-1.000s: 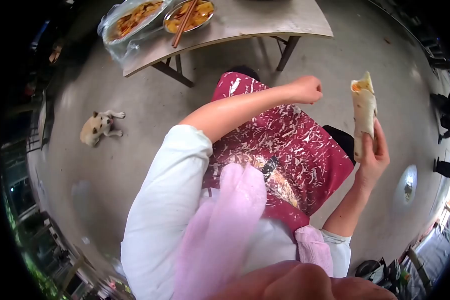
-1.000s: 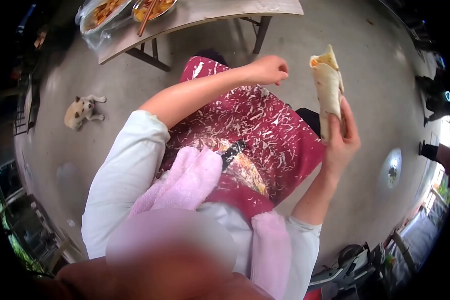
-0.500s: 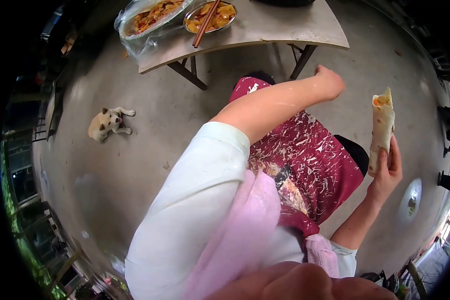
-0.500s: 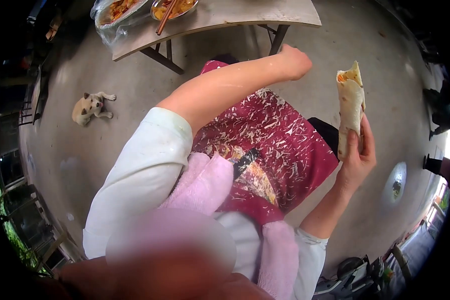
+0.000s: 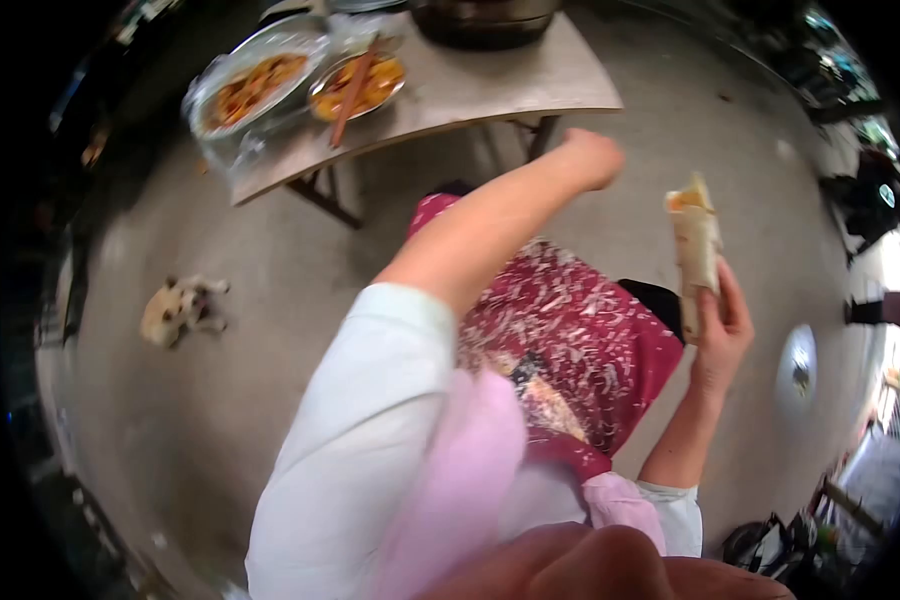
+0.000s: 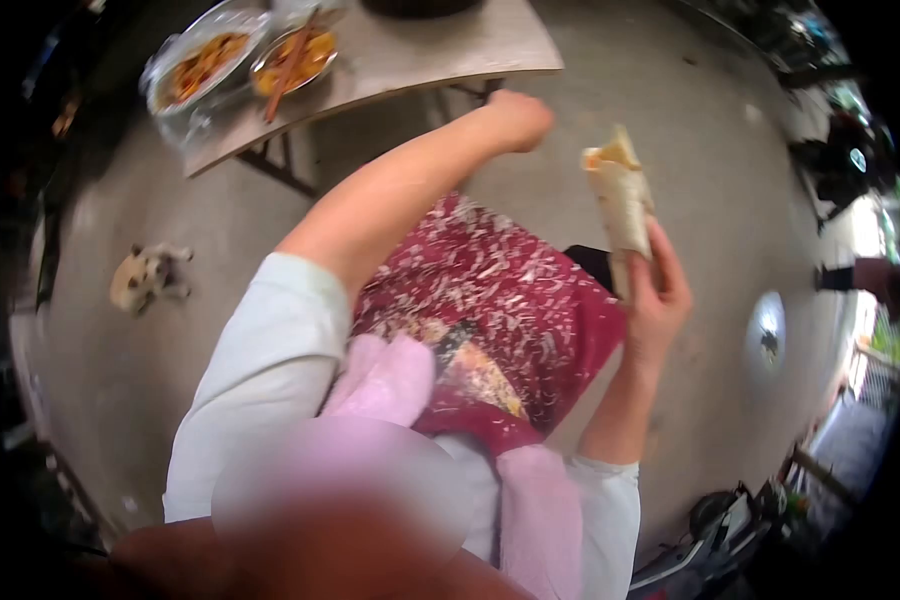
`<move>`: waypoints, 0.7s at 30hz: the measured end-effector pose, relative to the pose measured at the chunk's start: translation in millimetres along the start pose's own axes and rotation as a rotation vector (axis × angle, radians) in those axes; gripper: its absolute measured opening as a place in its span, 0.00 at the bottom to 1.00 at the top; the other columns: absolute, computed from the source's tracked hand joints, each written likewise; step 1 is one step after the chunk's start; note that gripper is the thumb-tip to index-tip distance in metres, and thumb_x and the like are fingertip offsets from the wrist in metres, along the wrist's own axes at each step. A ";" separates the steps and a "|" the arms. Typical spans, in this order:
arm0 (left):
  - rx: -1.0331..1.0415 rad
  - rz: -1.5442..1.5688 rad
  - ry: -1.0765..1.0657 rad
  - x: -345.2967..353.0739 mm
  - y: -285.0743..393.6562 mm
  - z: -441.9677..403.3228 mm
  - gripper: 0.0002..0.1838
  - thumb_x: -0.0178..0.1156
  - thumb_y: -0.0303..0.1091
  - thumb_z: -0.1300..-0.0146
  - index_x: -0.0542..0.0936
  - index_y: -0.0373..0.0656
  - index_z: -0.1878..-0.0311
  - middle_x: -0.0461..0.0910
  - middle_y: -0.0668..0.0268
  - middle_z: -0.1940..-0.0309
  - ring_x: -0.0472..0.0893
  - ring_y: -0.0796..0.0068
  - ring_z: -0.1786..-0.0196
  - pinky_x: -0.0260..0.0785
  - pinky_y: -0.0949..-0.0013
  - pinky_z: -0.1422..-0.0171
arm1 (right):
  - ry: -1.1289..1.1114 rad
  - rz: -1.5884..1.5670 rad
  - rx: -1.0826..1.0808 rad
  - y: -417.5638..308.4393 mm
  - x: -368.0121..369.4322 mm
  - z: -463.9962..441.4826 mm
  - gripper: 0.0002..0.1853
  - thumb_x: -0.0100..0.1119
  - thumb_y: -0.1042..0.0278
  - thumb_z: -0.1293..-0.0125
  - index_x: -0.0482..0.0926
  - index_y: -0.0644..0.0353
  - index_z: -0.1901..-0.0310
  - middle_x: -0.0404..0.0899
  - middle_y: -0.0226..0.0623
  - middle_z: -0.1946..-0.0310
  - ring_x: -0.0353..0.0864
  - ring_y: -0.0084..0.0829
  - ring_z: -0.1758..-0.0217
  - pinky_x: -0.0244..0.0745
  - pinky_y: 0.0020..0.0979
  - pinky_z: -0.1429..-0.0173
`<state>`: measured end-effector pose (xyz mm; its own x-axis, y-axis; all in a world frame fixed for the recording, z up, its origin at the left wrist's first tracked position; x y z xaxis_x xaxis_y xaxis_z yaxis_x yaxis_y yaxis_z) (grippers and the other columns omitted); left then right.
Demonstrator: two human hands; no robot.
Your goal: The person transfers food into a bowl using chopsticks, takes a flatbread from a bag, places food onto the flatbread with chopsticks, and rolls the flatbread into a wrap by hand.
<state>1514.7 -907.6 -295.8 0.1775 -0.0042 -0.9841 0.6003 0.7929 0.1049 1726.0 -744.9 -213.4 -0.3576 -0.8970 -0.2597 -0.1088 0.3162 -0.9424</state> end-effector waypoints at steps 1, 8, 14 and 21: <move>-0.001 0.093 -0.036 1.6 -1.9 7.3 0.09 0.59 0.32 0.42 0.84 0.42 0.60 0.84 0.56 0.58 0.84 0.56 0.53 0.77 0.54 0.53 | -0.020 -0.086 0.017 -4.9 1.5 0.6 0.20 0.59 0.76 0.34 0.76 0.65 0.41 0.79 0.39 0.46 0.78 0.29 0.45 0.72 0.29 0.40; 0.056 0.622 -0.263 77.7 -23.1 39.8 0.18 0.60 0.39 0.37 0.80 0.33 0.52 0.83 0.50 0.57 0.84 0.61 0.56 0.75 0.61 0.50 | -0.046 -0.097 0.003 -23.4 -1.7 0.3 0.19 0.59 0.79 0.36 0.78 0.64 0.43 0.82 0.37 0.50 0.79 0.24 0.48 0.75 0.26 0.42; 0.106 1.014 -0.256 64.2 -6.5 67.1 0.18 0.57 0.33 0.34 0.76 0.30 0.47 0.82 0.57 0.60 0.84 0.72 0.61 0.73 0.68 0.53 | -0.088 -0.124 0.013 -33.0 11.7 -8.2 0.19 0.57 0.80 0.35 0.77 0.65 0.42 0.82 0.37 0.49 0.80 0.24 0.48 0.75 0.25 0.42; 0.235 1.451 -0.212 -6.9 16.7 70.8 0.27 0.63 0.33 0.39 0.70 0.35 0.37 0.79 0.59 0.48 0.81 0.70 0.48 0.69 0.69 0.45 | -0.106 -0.156 -0.080 -40.4 20.5 -36.6 0.19 0.57 0.80 0.36 0.77 0.64 0.43 0.82 0.36 0.49 0.80 0.23 0.48 0.75 0.26 0.42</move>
Point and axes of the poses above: each hand's wrist, its own z-axis away from the middle knuckle, its own x-axis out of the palm, y = z × x, the point moved 6 cm from there along -z, towards the middle knuckle
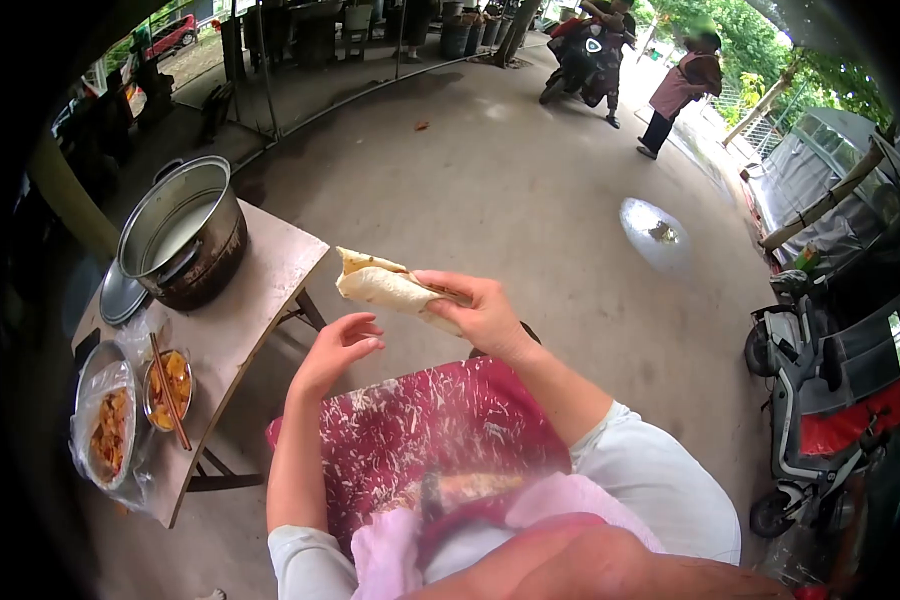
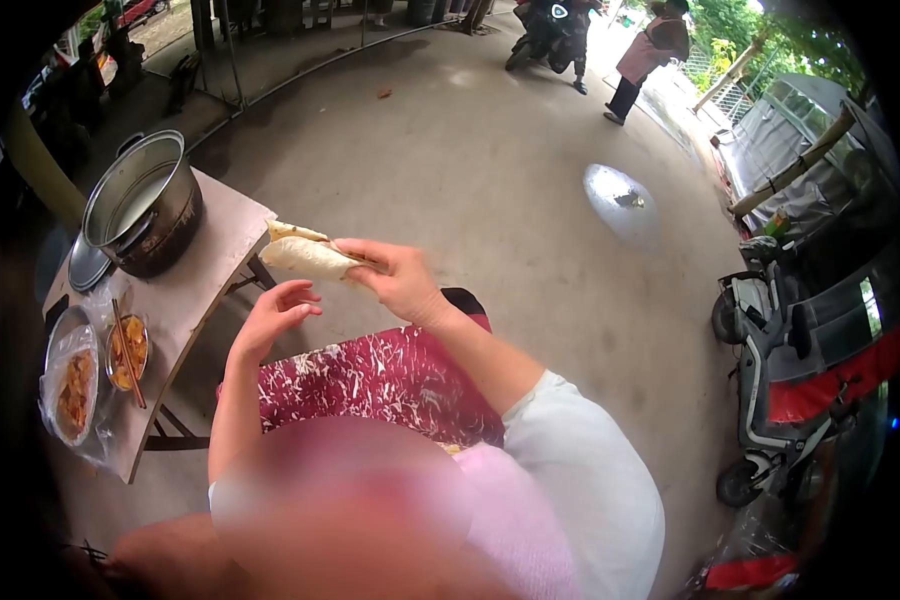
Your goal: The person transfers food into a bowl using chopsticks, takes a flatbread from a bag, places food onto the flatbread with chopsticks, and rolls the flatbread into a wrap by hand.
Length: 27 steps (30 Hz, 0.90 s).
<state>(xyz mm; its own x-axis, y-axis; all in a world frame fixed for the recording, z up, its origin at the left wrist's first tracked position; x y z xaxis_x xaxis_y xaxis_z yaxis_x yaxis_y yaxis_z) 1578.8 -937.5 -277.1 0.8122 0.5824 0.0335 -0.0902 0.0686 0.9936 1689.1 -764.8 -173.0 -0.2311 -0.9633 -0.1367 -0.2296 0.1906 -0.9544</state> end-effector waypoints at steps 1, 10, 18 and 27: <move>0.067 0.064 0.003 -0.3 10.3 -1.4 0.29 0.65 0.35 0.40 0.70 0.36 0.36 0.78 0.60 0.46 0.80 0.70 0.47 0.69 0.70 0.46 | -0.003 -0.014 -0.009 0.2 0.4 -5.6 0.18 0.57 0.80 0.36 0.77 0.65 0.43 0.82 0.36 0.49 0.80 0.23 0.48 0.75 0.26 0.42; 0.450 0.450 0.041 -8.3 92.0 -41.1 0.57 0.74 0.61 0.56 0.57 0.42 0.28 0.65 0.59 0.32 0.66 0.64 0.30 0.60 0.60 0.29 | -0.050 0.005 -0.069 -5.5 4.1 -68.0 0.19 0.57 0.81 0.37 0.78 0.63 0.43 0.82 0.36 0.48 0.79 0.24 0.46 0.75 0.26 0.41; 0.651 0.635 0.072 -23.7 104.9 -72.9 0.49 0.76 0.53 0.54 0.64 0.39 0.33 0.71 0.55 0.37 0.69 0.56 0.32 0.64 0.54 0.30 | -0.127 0.024 -0.078 3.9 14.3 -111.8 0.19 0.58 0.83 0.37 0.78 0.64 0.43 0.82 0.38 0.49 0.79 0.26 0.46 0.75 0.28 0.41; 0.814 0.629 0.190 -16.8 104.8 -82.9 0.39 0.77 0.45 0.54 0.71 0.41 0.41 0.78 0.62 0.50 0.74 0.55 0.37 0.67 0.54 0.33 | -0.157 -0.003 -0.059 15.2 9.1 -114.0 0.20 0.59 0.84 0.38 0.78 0.65 0.43 0.82 0.38 0.49 0.80 0.26 0.47 0.75 0.27 0.42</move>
Point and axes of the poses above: each hand's wrist, its own z-axis away from the middle knuckle, its own x-axis out of the palm, y = z × x, the point moved 6 cm from there along -z, towards the middle knuckle
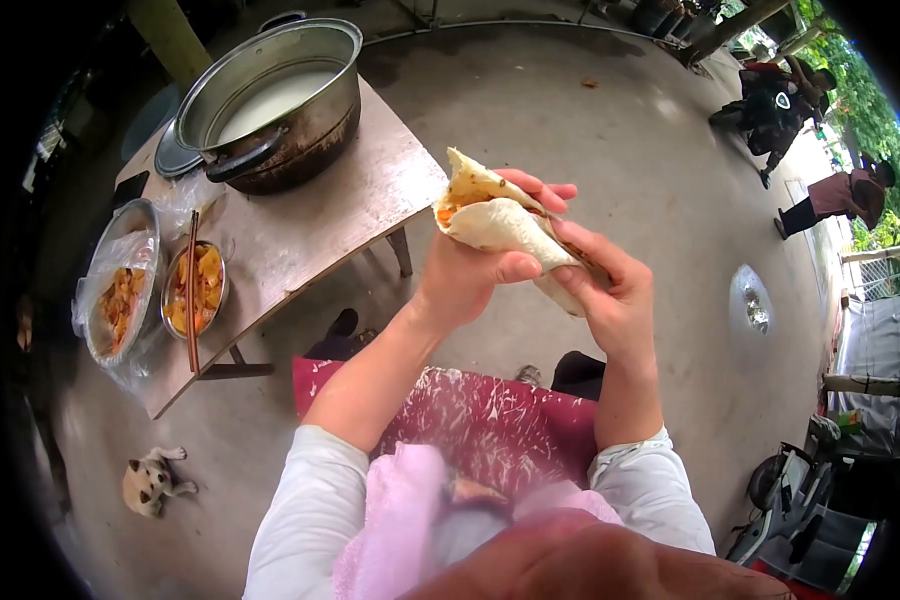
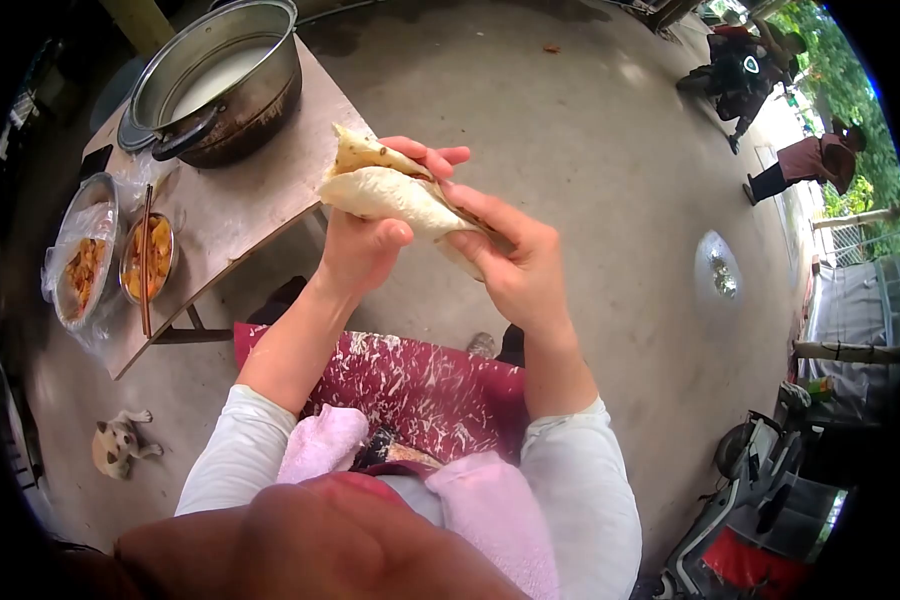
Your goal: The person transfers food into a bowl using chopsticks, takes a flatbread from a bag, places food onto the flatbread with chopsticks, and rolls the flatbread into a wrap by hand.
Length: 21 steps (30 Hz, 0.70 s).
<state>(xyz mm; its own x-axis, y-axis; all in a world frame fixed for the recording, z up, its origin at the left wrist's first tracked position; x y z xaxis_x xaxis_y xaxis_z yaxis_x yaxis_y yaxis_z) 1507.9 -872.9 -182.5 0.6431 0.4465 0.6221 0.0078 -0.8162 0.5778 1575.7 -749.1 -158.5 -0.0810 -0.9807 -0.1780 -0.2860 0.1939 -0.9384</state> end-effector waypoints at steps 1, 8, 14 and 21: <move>0.035 -0.048 0.013 2.0 1.3 0.7 0.40 0.77 0.50 0.54 0.70 0.41 0.41 0.78 0.62 0.50 0.73 0.53 0.37 0.66 0.53 0.33 | -0.008 -0.004 -0.010 -1.5 0.2 0.3 0.20 0.59 0.84 0.38 0.78 0.65 0.43 0.81 0.38 0.49 0.80 0.26 0.47 0.75 0.27 0.42; 0.100 0.125 0.221 10.9 9.0 6.9 0.28 0.69 0.33 0.45 0.69 0.41 0.42 0.77 0.59 0.51 0.74 0.59 0.38 0.68 0.59 0.37 | 0.033 0.006 -0.117 -8.7 8.4 -0.3 0.20 0.57 0.87 0.38 0.78 0.65 0.44 0.81 0.39 0.49 0.79 0.27 0.47 0.75 0.26 0.42; 0.078 0.061 0.289 8.7 6.0 8.0 0.25 0.60 0.35 0.43 0.69 0.41 0.42 0.77 0.57 0.51 0.72 0.55 0.36 0.62 0.57 0.34 | 0.111 0.010 -0.076 -0.9 7.0 -0.2 0.19 0.58 0.85 0.37 0.78 0.65 0.44 0.82 0.39 0.49 0.80 0.26 0.47 0.75 0.26 0.42; 0.070 -0.003 0.382 4.5 7.2 10.5 0.19 0.56 0.35 0.42 0.72 0.37 0.48 0.79 0.56 0.55 0.78 0.57 0.44 0.67 0.58 0.38 | 0.112 0.068 -0.085 -1.0 12.8 2.0 0.19 0.59 0.85 0.38 0.79 0.64 0.44 0.82 0.39 0.50 0.80 0.27 0.48 0.75 0.26 0.44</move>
Point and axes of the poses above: each hand's wrist, its own z-axis away from the middle knuckle, its own x-axis out of the palm, y = z × x, the point moved 6 cm from there along -z, towards the middle knuckle
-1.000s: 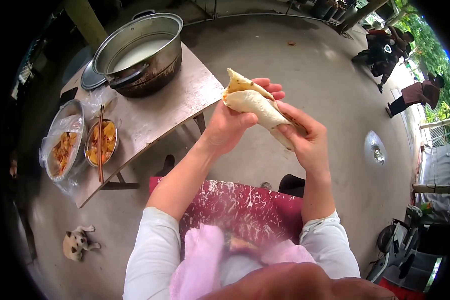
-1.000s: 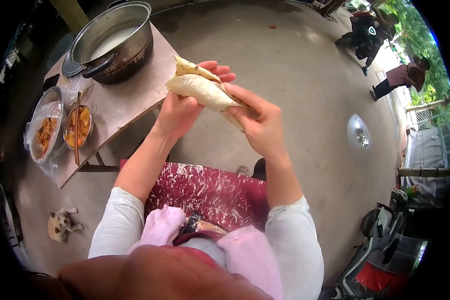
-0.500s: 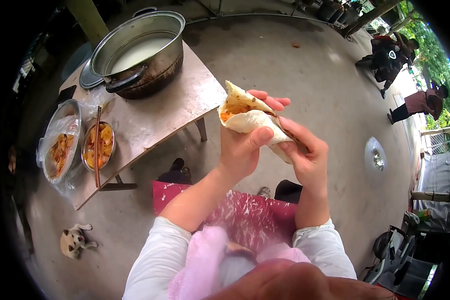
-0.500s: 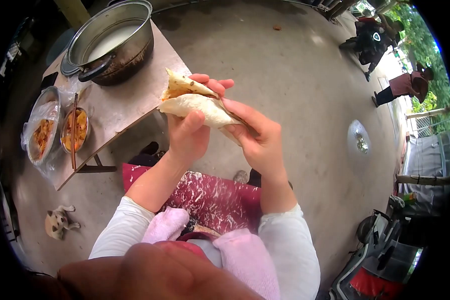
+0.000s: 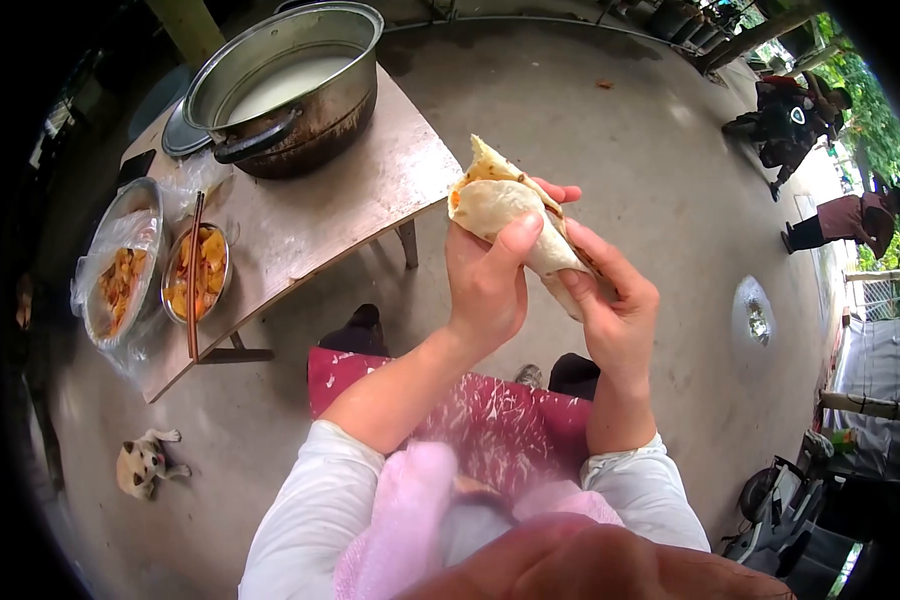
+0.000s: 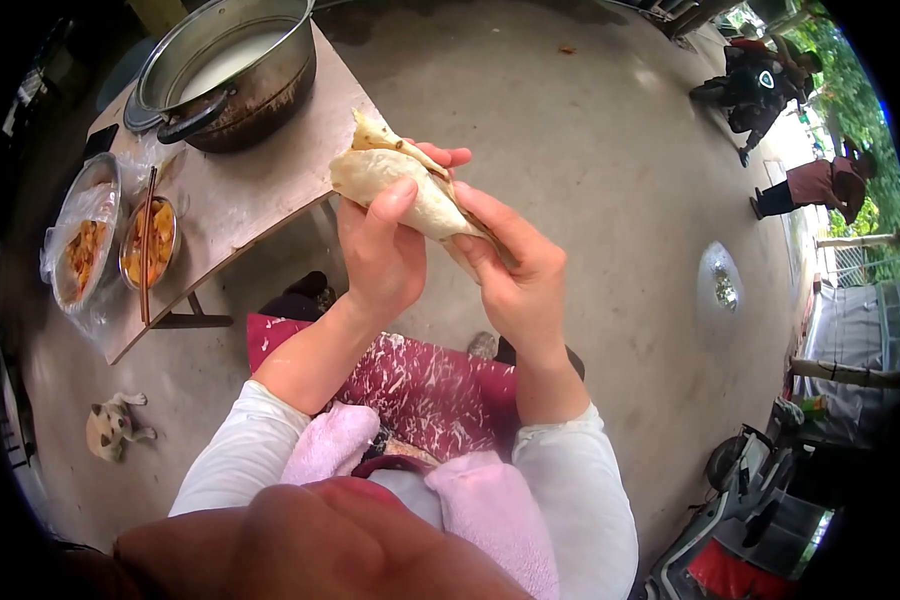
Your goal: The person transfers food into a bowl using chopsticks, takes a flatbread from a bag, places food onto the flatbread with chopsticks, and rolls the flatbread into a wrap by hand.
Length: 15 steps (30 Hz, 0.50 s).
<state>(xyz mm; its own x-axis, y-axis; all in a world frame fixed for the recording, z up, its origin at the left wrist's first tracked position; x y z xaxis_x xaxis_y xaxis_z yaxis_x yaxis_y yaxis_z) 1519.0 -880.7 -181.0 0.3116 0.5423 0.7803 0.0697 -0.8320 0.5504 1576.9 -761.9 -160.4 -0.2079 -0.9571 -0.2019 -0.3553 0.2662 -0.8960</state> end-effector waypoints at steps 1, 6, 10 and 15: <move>-0.004 0.003 0.026 -1.1 -0.4 0.5 0.18 0.55 0.34 0.42 0.72 0.36 0.49 0.79 0.56 0.56 0.78 0.58 0.46 0.68 0.59 0.39 | 0.002 0.018 -0.004 -2.3 2.3 0.5 0.19 0.59 0.85 0.38 0.79 0.64 0.45 0.82 0.40 0.51 0.80 0.27 0.48 0.76 0.26 0.44; -0.019 0.032 0.123 -7.0 0.4 -1.6 0.16 0.50 0.31 0.42 0.72 0.32 0.52 0.79 0.54 0.58 0.80 0.60 0.49 0.71 0.61 0.42 | 0.012 0.098 -0.036 -3.1 12.4 1.9 0.19 0.60 0.85 0.39 0.79 0.64 0.45 0.82 0.42 0.51 0.81 0.27 0.49 0.77 0.27 0.46; -0.024 0.037 0.159 -9.0 2.0 -2.2 0.14 0.48 0.28 0.42 0.72 0.32 0.54 0.79 0.55 0.60 0.80 0.61 0.52 0.72 0.62 0.45 | 0.019 0.141 -0.056 -0.4 14.7 2.7 0.20 0.61 0.86 0.40 0.79 0.63 0.45 0.82 0.43 0.51 0.82 0.28 0.49 0.78 0.28 0.46; -0.024 0.117 0.195 -15.7 -1.8 -3.0 0.11 0.47 0.21 0.43 0.70 0.35 0.56 0.75 0.61 0.64 0.78 0.69 0.60 0.73 0.65 0.51 | -0.012 0.116 -0.027 5.2 17.2 2.9 0.20 0.60 0.86 0.40 0.78 0.64 0.44 0.82 0.41 0.49 0.81 0.28 0.47 0.76 0.28 0.43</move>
<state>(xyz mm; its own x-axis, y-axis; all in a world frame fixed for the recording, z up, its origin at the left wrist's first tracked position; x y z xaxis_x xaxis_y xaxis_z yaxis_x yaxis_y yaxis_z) 1511.1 -887.4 -193.4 0.1266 0.4563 0.8808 0.0204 -0.8889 0.4576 1574.1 -777.2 -169.7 -0.2381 -0.9209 -0.3087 -0.3538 0.3782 -0.8555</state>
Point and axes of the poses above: each hand's wrist, its own z-axis away from the middle knuckle, its own x-axis out of the palm, y = z × x, the point moved 6 cm from there along -z, towards the middle knuckle
